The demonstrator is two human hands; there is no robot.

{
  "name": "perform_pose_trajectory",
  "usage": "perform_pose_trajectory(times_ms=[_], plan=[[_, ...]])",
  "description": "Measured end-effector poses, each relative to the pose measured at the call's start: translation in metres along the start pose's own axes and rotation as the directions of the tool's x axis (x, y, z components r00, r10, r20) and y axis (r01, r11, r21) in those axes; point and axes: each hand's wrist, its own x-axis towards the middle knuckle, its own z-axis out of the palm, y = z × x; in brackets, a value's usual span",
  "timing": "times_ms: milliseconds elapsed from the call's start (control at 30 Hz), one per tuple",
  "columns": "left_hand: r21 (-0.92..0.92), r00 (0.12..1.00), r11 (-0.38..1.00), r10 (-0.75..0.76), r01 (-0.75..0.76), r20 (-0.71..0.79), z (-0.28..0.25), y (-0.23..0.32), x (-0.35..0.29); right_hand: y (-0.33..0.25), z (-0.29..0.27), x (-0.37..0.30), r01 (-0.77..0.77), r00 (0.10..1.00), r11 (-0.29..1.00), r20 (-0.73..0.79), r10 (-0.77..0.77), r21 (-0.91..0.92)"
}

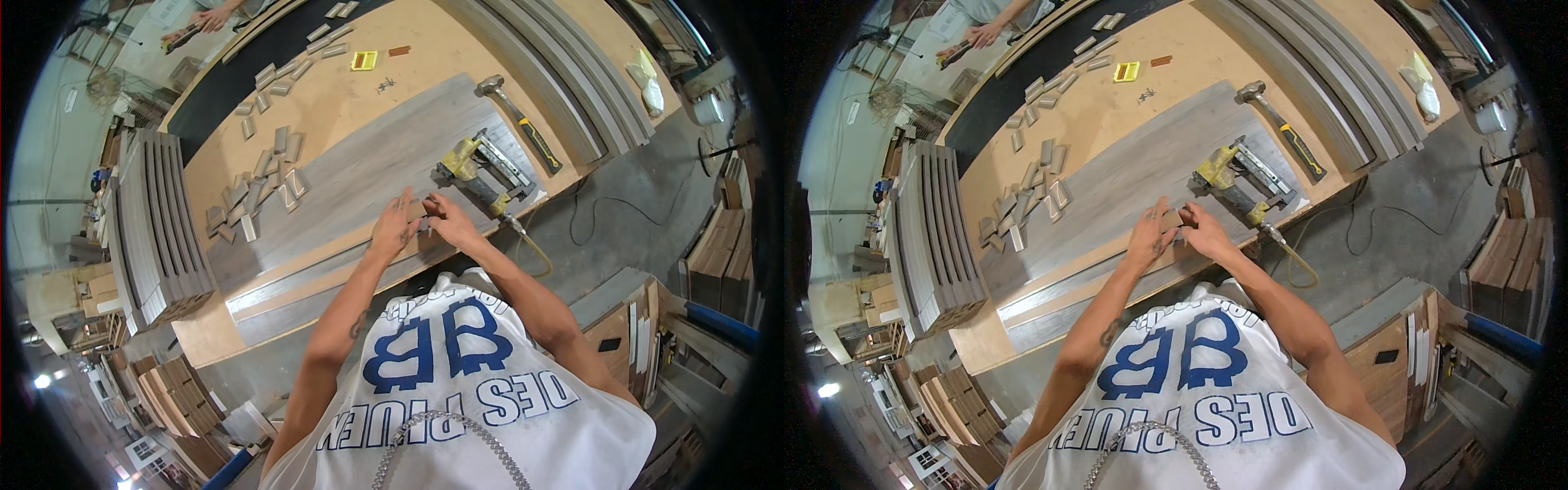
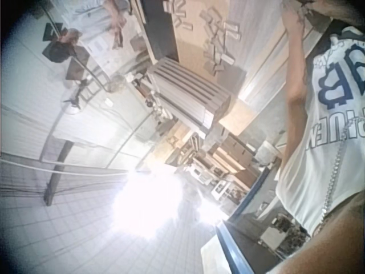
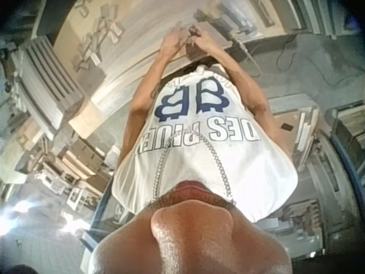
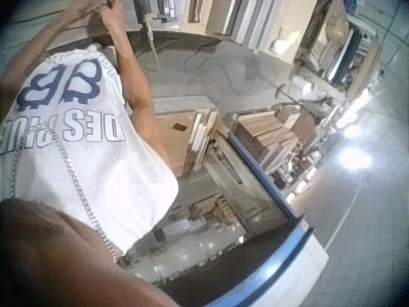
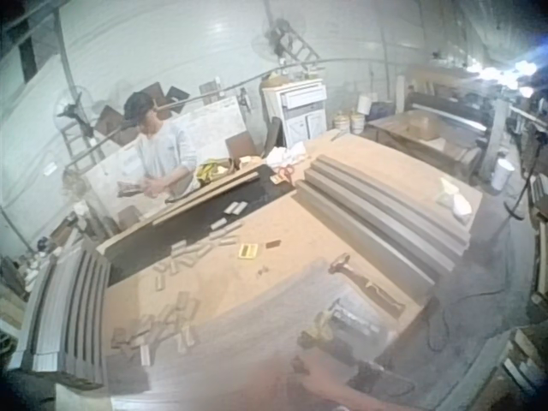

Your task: Assembling wooden furniture components using a nail gun and hammer in a manufacturing setting.

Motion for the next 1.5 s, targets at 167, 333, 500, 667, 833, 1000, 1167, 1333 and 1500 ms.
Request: perform_pose_trajectory(times_ms=[167,333,500,667,833,1000,1167,1333,1500], plan=[[0.005,1.000,1.000,0.003,-0.003,0.001,0.001,-0.001,0.000,-0.002,0.002,-0.001,0.010,1.000,1.000,-0.019,-0.010,0.008],[0.009,1.000,1.000,-0.014,0.014,0.011,-0.001,0.001,0.001,0.004,0.002,0.001,0.029,0.999,0.998,-0.025,-0.030,-0.053],[0.032,1.000,0.999,0.029,-0.028,-0.007,0.002,-0.006,0.001,0.003,0.004,0.001,0.029,0.999,0.998,-0.022,-0.030,-0.060],[0.039,0.999,0.999,0.030,-0.030,-0.014,0.005,-0.008,0.001,-0.006,0.010,-0.004,0.053,0.998,0.982,-0.021,-0.058,-0.179],[0.028,1.000,0.999,0.015,-0.014,-0.018,0.004,-0.006,0.000,0.007,0.017,0.003,0.097,0.993,0.978,-0.052,-0.108,-0.187],[0.032,0.999,0.999,-0.035,0.034,0.018,0.001,-0.002,0.000,0.002,0.014,-0.006,0.116,0.990,0.975,-0.055,-0.128,-0.190],[0.022,1.000,1.000,-0.012,0.012,0.006,0.002,-0.003,-0.001,-0.005,0.007,-0.019,0.034,0.999,0.976,0.013,-0.032,-0.214],[0.020,1.000,1.000,0.002,-0.002,-0.010,0.002,-0.003,-0.002,-0.003,0.013,-0.020,0.076,0.995,0.972,-0.048,-0.089,-0.221],[-0.063,0.998,0.996,-0.056,0.056,0.000,0.001,0.003,-0.004,-0.011,0.012,-0.023,-0.030,0.996,0.992,-0.084,0.020,-0.124]])
